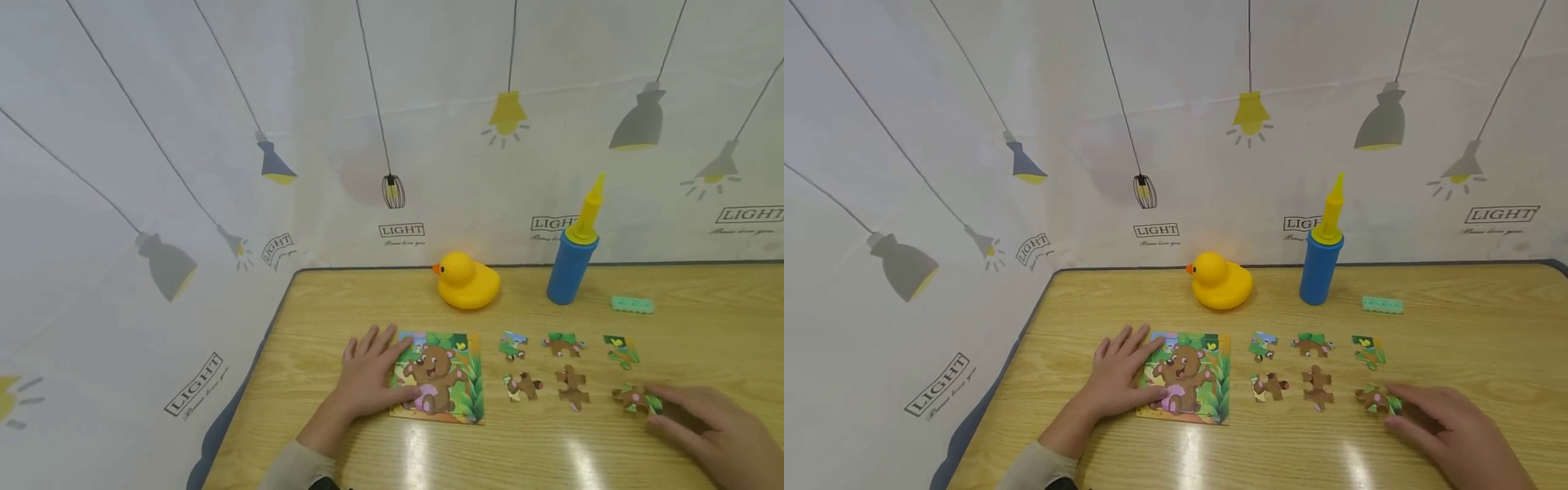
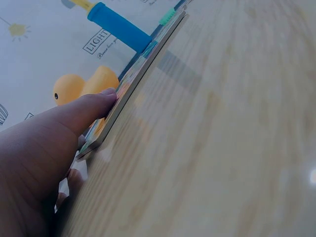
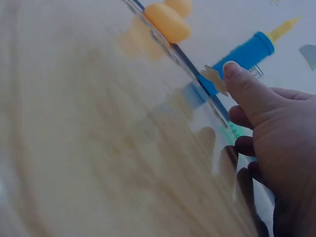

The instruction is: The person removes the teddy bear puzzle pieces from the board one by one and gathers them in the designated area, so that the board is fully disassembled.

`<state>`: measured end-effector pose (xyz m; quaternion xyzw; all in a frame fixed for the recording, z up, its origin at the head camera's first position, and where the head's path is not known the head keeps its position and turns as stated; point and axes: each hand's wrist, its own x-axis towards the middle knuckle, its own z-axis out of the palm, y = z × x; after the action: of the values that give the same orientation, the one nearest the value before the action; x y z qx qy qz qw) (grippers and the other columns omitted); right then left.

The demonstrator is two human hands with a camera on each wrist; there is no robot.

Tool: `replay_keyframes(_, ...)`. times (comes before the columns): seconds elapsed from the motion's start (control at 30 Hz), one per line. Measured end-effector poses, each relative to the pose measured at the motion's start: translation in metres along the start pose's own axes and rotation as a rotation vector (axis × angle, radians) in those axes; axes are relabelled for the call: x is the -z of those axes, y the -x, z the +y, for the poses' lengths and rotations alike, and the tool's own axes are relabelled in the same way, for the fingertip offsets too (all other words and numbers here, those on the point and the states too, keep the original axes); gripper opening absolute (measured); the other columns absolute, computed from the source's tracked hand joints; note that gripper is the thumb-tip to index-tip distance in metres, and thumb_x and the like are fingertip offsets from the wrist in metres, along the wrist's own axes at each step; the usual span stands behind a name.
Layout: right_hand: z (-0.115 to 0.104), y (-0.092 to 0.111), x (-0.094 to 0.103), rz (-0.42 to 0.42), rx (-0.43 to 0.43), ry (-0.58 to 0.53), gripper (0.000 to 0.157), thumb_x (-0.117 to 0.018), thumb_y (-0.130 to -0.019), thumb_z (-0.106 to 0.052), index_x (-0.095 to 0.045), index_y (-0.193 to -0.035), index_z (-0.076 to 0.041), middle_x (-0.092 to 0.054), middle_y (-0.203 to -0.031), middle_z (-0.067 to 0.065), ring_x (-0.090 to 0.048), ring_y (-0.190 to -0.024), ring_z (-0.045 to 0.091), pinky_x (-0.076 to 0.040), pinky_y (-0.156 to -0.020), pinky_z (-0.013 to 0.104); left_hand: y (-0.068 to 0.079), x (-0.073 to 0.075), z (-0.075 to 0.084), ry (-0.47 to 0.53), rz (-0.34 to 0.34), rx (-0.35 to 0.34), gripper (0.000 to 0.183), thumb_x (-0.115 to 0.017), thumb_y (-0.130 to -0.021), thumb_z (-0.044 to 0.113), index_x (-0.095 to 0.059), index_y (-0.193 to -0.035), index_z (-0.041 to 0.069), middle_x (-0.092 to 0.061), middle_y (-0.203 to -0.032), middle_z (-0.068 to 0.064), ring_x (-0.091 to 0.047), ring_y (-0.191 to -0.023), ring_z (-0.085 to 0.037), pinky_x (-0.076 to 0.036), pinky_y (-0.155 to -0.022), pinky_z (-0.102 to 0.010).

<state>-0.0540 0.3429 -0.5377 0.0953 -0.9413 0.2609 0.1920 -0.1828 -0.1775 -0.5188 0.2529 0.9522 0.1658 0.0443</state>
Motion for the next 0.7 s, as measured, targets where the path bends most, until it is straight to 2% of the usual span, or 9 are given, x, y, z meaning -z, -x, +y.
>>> replay_keyframes(0.07,0.0047,0.0011,0.003,-0.034,-0.026,0.012,0.053,-0.096,-0.078,-0.023,-0.079,-0.128,-0.021,-0.078,-0.112,0.007,-0.045,-0.106,-0.013,-0.05,-0.092,0.03,0.0,-0.0006,-0.0008,0.01,0.01,-0.008,0.095,-0.062,-0.089,0.082,-0.04,-0.167,0.033,-0.022,-0.177,-0.007,-0.012,-0.162,-0.041,-0.004,-0.121,-0.075)
replay_keyframes(0.1,0.0058,0.0015,0.0043,-0.062,-0.045,0.017,0.053,-0.095,-0.081,-0.024,-0.078,-0.132,-0.022,-0.078,-0.114,0.009,-0.048,-0.107,-0.006,-0.052,-0.089,0.042,0.0,-0.0008,-0.0011,0.012,0.013,-0.011,0.095,-0.062,-0.089,0.082,-0.04,-0.167,0.033,-0.022,-0.177,-0.007,-0.012,-0.162,-0.042,-0.005,-0.12,-0.075)
replay_keyframes(0.2,0.0061,0.0016,0.0057,-0.127,-0.074,0.03,0.054,-0.09,-0.087,-0.026,-0.074,-0.138,-0.02,-0.076,-0.117,0.016,-0.054,-0.106,0.014,-0.049,-0.076,0.066,0.0001,-0.0002,-0.0005,0.018,0.01,-0.011,0.094,-0.063,-0.089,0.081,-0.041,-0.167,0.032,-0.023,-0.177,-0.007,-0.012,-0.162,-0.042,-0.005,-0.12,-0.075)
replay_keyframes(0.27,0.0058,0.0004,0.0042,-0.134,-0.065,0.032,0.053,-0.091,-0.087,-0.025,-0.075,-0.137,-0.018,-0.076,-0.115,0.014,-0.055,-0.104,0.024,-0.051,-0.075,0.059,0.0002,0.001,0.0008,0.013,0.002,-0.001,0.093,-0.063,-0.089,0.08,-0.04,-0.167,0.033,-0.021,-0.177,-0.006,-0.011,-0.162,-0.041,-0.004,-0.121,-0.074)
replay_keyframes(0.37,0.0051,-0.0005,0.0016,-0.122,-0.044,0.038,0.053,-0.093,-0.084,-0.023,-0.076,-0.134,-0.014,-0.076,-0.113,0.012,-0.055,-0.1,0.028,-0.051,-0.07,0.043,0.0005,0.0016,0.002,0.006,-0.009,0.01,0.093,-0.063,-0.089,0.08,-0.039,-0.167,0.034,-0.02,-0.177,-0.005,-0.01,-0.162,-0.04,-0.002,-0.122,-0.073)
replay_keyframes(0.43,0.005,-0.0009,0.0005,-0.119,-0.05,0.032,0.054,-0.094,-0.083,-0.023,-0.076,-0.132,-0.012,-0.077,-0.113,0.013,-0.055,-0.1,0.029,-0.049,-0.069,0.041,0.0007,0.001,0.002,0.002,-0.012,0.01,0.094,-0.063,-0.089,0.08,-0.039,-0.167,0.034,-0.02,-0.178,-0.005,-0.01,-0.162,-0.04,-0.002,-0.122,-0.073)
replay_keyframes(0.47,0.0046,-0.001,0.0005,-0.122,-0.058,0.03,0.054,-0.094,-0.083,-0.022,-0.076,-0.132,-0.01,-0.076,-0.114,0.015,-0.056,-0.101,0.031,-0.049,-0.069,0.043,0.0007,0.0009,0.0021,0.003,-0.014,0.01,0.094,-0.063,-0.089,0.08,-0.039,-0.167,0.034,-0.02,-0.178,-0.005,-0.01,-0.162,-0.04,-0.002,-0.122,-0.073)
replay_keyframes(0.6,0.0035,-0.0029,0.0003,-0.142,-0.085,0.007,0.053,-0.091,-0.088,-0.022,-0.072,-0.133,-0.003,-0.074,-0.121,0.025,-0.056,-0.105,0.044,-0.045,-0.077,0.065,0.0005,0.0014,0.0024,0.001,-0.015,0.012,0.094,-0.063,-0.089,0.08,-0.038,-0.167,0.034,-0.02,-0.178,-0.005,-0.01,-0.162,-0.04,-0.002,-0.122,-0.073)
replay_keyframes(0.7,0.0033,-0.0039,-0.0009,-0.132,-0.05,0.019,0.054,-0.09,-0.088,-0.02,-0.07,-0.134,-0.001,-0.073,-0.122,0.027,-0.056,-0.106,0.047,-0.042,-0.082,0.066,-0.0001,0.0015,0.002,-0.001,-0.015,0.016,0.094,-0.062,-0.089,0.08,-0.038,-0.168,0.034,-0.019,-0.178,-0.004,-0.01,-0.163,-0.039,-0.002,-0.122,-0.073)
